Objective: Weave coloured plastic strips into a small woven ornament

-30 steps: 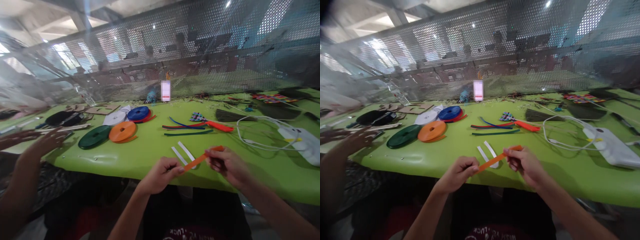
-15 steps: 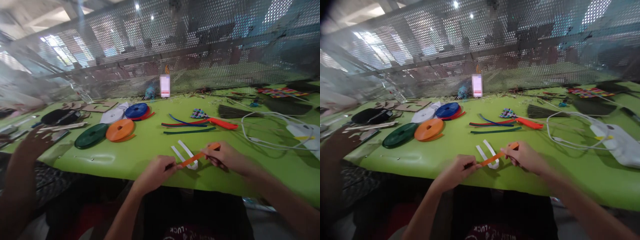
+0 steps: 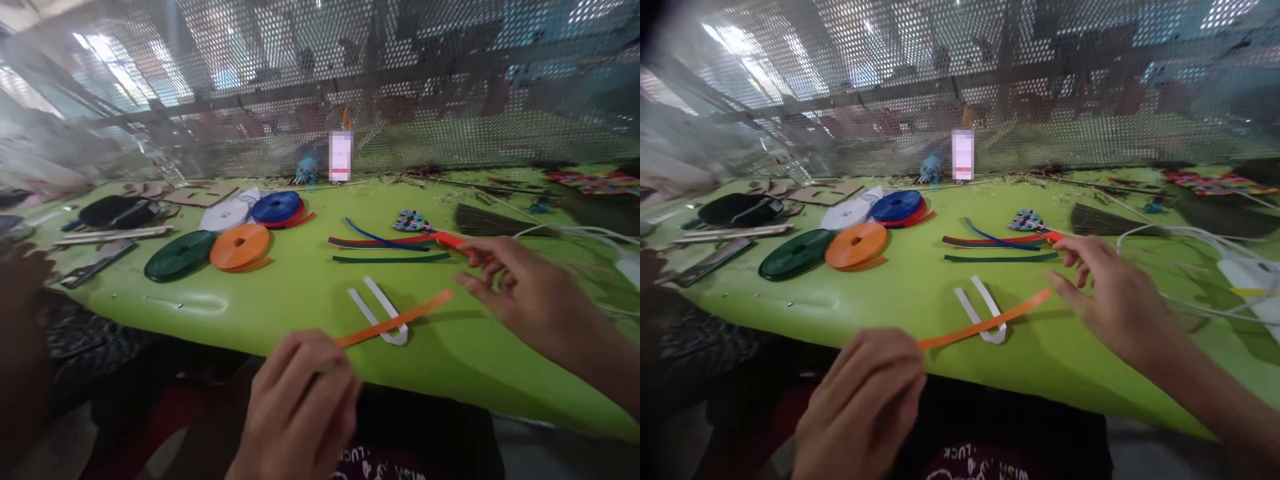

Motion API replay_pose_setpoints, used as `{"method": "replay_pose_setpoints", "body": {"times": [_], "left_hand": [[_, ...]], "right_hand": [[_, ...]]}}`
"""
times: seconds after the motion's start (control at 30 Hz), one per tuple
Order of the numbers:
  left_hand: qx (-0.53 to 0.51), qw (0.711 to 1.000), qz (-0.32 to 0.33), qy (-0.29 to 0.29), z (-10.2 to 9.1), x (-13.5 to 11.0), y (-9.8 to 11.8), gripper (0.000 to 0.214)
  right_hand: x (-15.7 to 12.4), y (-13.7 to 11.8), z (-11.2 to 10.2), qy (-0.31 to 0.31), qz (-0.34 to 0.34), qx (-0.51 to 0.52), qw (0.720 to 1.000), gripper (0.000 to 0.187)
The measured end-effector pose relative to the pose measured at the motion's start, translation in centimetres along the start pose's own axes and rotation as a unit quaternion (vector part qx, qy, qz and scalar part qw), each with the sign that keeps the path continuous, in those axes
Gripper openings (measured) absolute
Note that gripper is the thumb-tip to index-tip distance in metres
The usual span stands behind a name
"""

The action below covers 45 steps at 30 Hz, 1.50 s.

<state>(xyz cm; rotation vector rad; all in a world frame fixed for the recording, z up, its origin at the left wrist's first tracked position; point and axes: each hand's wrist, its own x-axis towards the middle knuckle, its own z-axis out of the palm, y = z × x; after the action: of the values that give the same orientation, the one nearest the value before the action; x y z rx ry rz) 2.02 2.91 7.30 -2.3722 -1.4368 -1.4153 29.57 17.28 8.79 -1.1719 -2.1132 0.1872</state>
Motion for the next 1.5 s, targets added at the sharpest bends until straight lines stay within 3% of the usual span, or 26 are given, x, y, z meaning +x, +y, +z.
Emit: {"method": "replay_pose_setpoints", "body": {"times": [0.07,0.13,0.2,0.3,0.47,0.6,0.77,0.87,1.1,1.3,1.5], "left_hand": [[-0.006,0.998,0.022,0.056,1.9,-0.9,1.6,0.011],[0.002,0.998,0.046,0.032,4.4,-1.4,2.4,0.012],[0.022,0.999,0.042,0.011,6.5,-1.5,2.5,0.018],[0.058,0.998,0.000,0.006,7.8,-1.1,1.4,0.023],[0.093,0.995,-0.028,-0.018,8.0,0.0,-0.9,0.013],[0.053,0.997,-0.031,-0.041,8.5,0.6,-2.0,0.017],[0.050,0.996,-0.019,-0.071,8.8,0.9,-2.4,0.025],[0.058,0.993,-0.013,-0.102,8.8,1.1,-2.1,0.021],[-0.002,0.998,-0.049,-0.042,9.6,1.2,-1.6,0.014],[-0.019,0.998,-0.052,-0.011,9.9,0.8,-1.5,0.012],[0.063,0.996,0.018,-0.063,9.1,0.3,-1.6,0.016]], "right_hand": [[-0.8,-1.5,0.2,0.003,-0.100,-0.014,0.995,0.013],[-1.6,-2.9,1.2,-0.069,-0.212,0.013,0.975,0.020],[-2.2,-3.5,2.7,-0.127,-0.270,0.009,0.954,0.022],[-2.4,-2.9,4.5,-0.148,-0.306,0.007,0.940,0.023],[-2.3,-1.3,5.2,-0.139,-0.293,0.010,0.946,0.025],[-2.5,-1.0,5.3,-0.131,-0.271,0.040,0.953,0.023],[-2.9,-0.9,5.3,-0.144,-0.234,0.040,0.961,0.026],[-3.3,-1.0,5.3,-0.121,-0.221,0.020,0.968,0.024],[-4.1,-1.9,5.4,-0.085,-0.192,0.005,0.978,0.024],[-4.2,-2.0,5.4,-0.095,-0.166,-0.006,0.982,0.030],[-4.7,-2.1,5.1,-0.094,-0.202,-0.047,0.974,0.026]]}}
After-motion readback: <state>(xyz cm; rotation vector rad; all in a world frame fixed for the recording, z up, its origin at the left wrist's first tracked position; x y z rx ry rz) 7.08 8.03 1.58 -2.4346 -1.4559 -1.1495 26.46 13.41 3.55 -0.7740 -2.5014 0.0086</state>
